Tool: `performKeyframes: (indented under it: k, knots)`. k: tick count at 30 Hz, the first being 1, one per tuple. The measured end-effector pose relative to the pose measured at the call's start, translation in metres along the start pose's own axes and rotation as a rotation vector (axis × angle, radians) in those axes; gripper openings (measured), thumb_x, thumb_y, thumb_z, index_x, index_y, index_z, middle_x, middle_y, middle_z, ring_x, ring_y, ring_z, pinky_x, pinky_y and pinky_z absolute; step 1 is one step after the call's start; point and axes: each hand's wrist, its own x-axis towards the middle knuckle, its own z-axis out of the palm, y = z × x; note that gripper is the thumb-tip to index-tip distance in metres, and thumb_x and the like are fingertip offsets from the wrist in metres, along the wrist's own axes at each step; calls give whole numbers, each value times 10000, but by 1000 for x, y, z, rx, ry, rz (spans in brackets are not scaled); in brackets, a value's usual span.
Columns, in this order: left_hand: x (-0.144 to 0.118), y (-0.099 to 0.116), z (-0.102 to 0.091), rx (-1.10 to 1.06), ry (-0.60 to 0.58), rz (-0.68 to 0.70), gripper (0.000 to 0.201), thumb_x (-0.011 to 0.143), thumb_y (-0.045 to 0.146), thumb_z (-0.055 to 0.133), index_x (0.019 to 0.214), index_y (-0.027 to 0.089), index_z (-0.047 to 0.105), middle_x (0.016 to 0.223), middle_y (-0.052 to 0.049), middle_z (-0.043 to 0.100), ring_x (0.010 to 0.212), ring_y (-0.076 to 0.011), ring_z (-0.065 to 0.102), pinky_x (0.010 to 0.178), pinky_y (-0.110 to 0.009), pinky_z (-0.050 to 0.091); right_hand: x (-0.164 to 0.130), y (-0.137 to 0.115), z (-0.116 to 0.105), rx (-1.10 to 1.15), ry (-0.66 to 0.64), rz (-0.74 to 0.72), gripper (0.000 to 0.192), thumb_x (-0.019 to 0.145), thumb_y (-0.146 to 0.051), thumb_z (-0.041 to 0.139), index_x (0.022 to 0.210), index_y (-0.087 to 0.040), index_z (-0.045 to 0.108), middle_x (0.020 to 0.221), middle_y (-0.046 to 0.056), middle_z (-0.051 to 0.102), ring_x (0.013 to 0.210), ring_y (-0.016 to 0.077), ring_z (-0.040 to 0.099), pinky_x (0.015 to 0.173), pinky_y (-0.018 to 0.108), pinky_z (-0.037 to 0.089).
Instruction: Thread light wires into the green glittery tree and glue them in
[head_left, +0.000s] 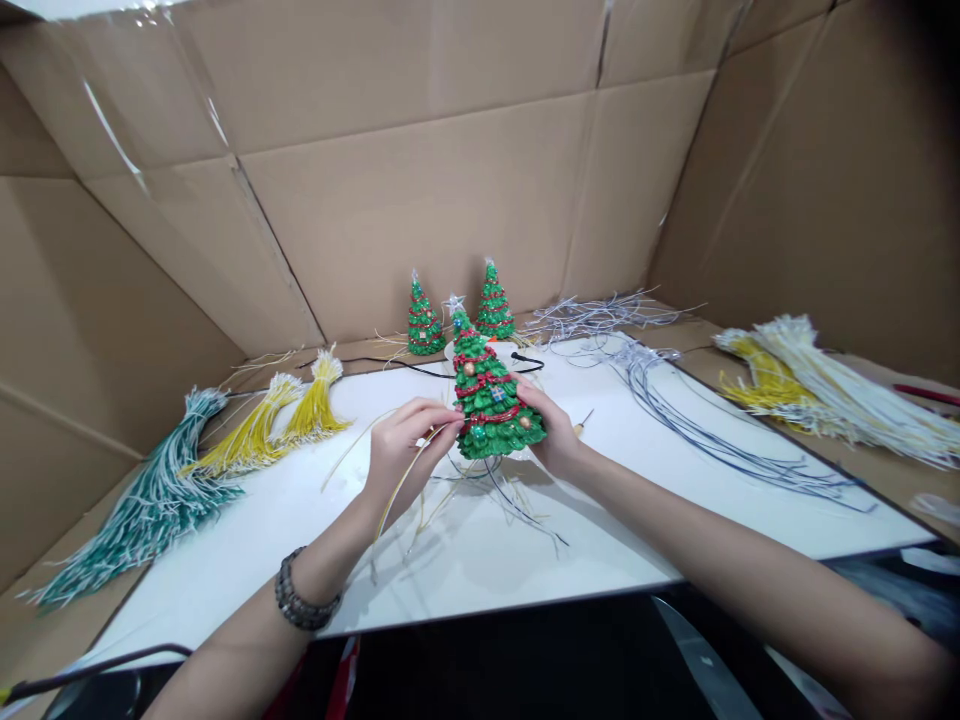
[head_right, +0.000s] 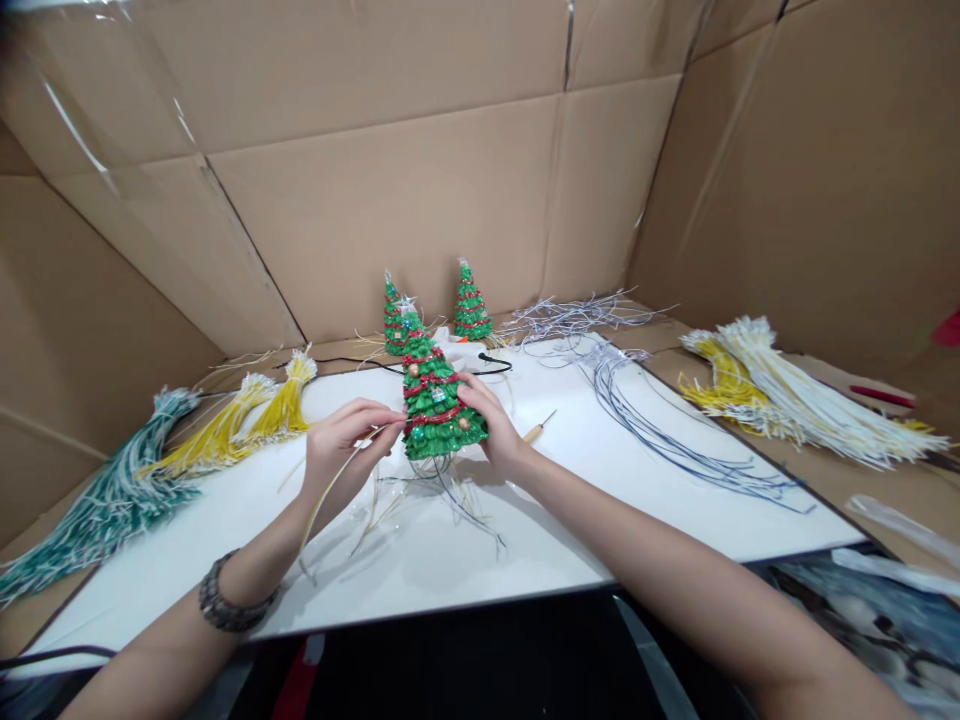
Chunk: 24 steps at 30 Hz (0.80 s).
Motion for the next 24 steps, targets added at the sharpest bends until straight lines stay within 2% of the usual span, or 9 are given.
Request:
performKeyframes:
  k: [5,8,12,19,21,24]
  knots:
    - [-5,0,2,144,66,142,70,883,105,661,889,156,708,833,-42,731,735,-101,680,630,-178,539,-2,0,2,-24,26,7,392,692,-453,737,1018,-246,671,986,-10,720,933,233,663,847,343,495]
    - [-7,2,4,154,96,155,64,885,110,660,888,160,700,828,-37,726,726,-101,675,618,-184,532,-2,2,1,-31,15,4,392,711,-458,730,1038,-250,669,1020,-8,724,971,241,667,854,345,498]
    - [-10,6,8,57,99,43,75,881,114,668,830,163,695,765,-15,703,668,-89,644,599,-186,512,-1,5,-1,-34,-1,-17,379,737,-455,721,1055,-256,668,1039,-11,728,1001,247,673,870,354,506]
    - [-15,6,14,-179,113,-264,89,889,196,677,809,190,716,779,-20,697,686,-114,643,560,-213,508,-3,3,2,-24,-8,-13,392,730,-463,721,1060,-258,668,1064,-7,734,1045,261,674,905,373,509]
    - [-16,4,15,-210,133,-295,100,888,213,680,799,190,716,784,-23,696,685,-117,640,558,-220,512,-3,2,3,-21,-5,-2,393,729,-469,718,1058,-260,666,1077,-5,735,1063,265,671,914,378,508]
    - [-17,3,15,-210,150,-260,83,884,199,685,808,192,718,782,-22,700,695,-118,650,591,-227,530,-3,2,4,-9,-3,7,394,722,-471,721,1053,-262,668,1085,-7,734,1085,264,663,931,377,501]
